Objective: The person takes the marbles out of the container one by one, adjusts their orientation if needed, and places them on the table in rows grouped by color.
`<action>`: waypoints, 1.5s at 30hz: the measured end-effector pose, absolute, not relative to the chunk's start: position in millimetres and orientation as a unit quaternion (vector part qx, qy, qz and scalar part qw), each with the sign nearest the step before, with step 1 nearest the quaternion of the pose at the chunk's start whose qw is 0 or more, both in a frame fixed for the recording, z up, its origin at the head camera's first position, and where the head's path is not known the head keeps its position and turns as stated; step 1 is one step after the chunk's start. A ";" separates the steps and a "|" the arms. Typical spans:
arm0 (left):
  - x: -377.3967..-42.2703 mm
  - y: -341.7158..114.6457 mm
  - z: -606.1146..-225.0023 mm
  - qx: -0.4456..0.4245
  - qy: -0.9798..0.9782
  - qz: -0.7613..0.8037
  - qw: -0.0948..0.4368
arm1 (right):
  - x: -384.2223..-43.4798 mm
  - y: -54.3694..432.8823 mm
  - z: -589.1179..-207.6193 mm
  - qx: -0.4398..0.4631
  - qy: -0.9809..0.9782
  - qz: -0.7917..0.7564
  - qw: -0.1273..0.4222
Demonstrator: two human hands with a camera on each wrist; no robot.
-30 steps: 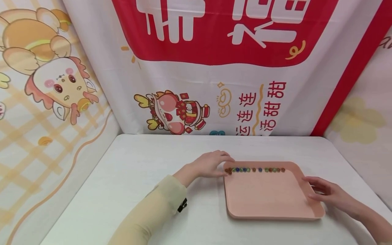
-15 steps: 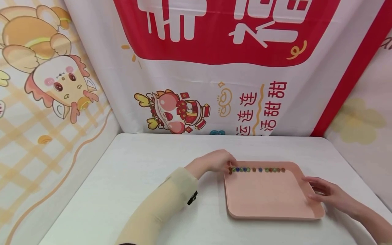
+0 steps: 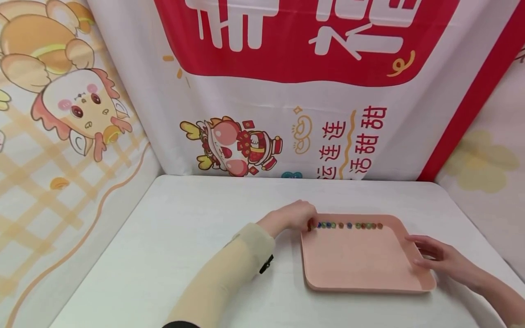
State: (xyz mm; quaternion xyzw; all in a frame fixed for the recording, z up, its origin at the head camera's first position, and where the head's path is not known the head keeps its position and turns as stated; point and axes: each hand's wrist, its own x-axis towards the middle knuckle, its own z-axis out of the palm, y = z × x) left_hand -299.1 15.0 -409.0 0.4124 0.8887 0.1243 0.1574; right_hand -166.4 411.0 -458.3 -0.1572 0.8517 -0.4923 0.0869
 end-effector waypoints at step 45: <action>-298.6 -0.6 -401.0 0.442 0.860 0.217 0.132 | -167.2 411.0 -456.5 -0.148 0.869 -0.464 0.089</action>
